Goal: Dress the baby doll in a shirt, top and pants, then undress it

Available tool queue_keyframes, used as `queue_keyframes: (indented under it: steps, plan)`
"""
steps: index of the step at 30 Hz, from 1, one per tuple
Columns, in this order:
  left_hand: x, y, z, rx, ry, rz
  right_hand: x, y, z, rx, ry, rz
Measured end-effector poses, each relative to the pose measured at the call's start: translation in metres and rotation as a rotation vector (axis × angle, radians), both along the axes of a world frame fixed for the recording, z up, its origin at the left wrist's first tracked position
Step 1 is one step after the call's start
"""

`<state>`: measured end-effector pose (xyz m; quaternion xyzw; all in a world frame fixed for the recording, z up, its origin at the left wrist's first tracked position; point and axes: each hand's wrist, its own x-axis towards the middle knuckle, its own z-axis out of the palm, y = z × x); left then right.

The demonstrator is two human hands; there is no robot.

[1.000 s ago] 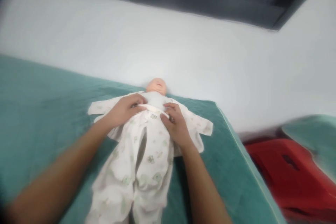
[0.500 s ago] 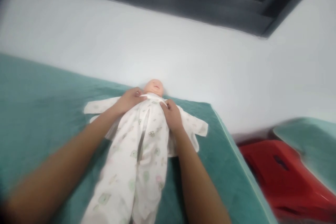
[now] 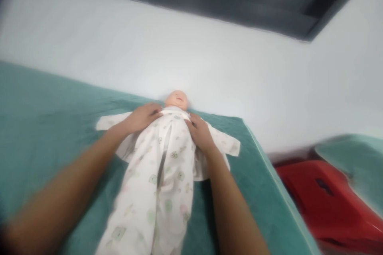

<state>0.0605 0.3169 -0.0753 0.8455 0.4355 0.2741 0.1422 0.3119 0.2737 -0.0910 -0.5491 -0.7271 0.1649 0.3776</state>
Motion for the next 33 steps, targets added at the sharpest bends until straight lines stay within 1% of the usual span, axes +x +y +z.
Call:
queue_keyframes:
  steps: [4, 6, 9, 11, 15, 17, 19, 23, 26, 29, 33]
  plan:
    - [0.008, 0.01, -0.001, 0.029, 0.056, 0.144, 0.002, 0.004, 0.004, -0.065, -0.058, -0.14]
    - [0.012, 0.019, -0.003, 0.039, 0.086, 0.184, 0.003, 0.009, 0.005, -0.068, -0.108, -0.193]
    - [0.018, 0.031, -0.007, 0.052, 0.121, 0.209, 0.004, 0.017, 0.003, -0.048, -0.115, -0.256]
    - [0.019, 0.035, -0.009, 0.047, 0.111, 0.217, 0.004, 0.023, 0.0, -0.035, -0.1, -0.291]
    - [0.018, 0.033, -0.011, 0.004, -0.001, 0.197, 0.002, 0.026, -0.007, -0.008, -0.017, -0.339]
    - [0.016, 0.029, -0.012, 0.004, -0.082, 0.143, 0.001, 0.024, -0.01, 0.024, 0.06, -0.31]
    - [0.015, 0.025, -0.012, 0.042, -0.102, 0.091, 0.0, 0.02, -0.011, 0.055, 0.106, -0.235]
    - [0.012, 0.018, -0.014, 0.137, 0.048, 0.067, 0.0, 0.009, -0.009, 0.06, 0.114, -0.086]
    - [0.009, 0.015, -0.017, 0.18, 0.13, 0.051, -0.001, 0.001, -0.007, 0.044, 0.107, -0.034]
    - [0.005, 0.013, -0.023, 0.189, 0.153, 0.05, -0.001, -0.008, -0.007, 0.015, 0.075, -0.016]
    - [-0.003, 0.005, -0.031, 0.187, 0.155, 0.056, -0.001, -0.022, -0.011, 0.02, 0.044, -0.082]
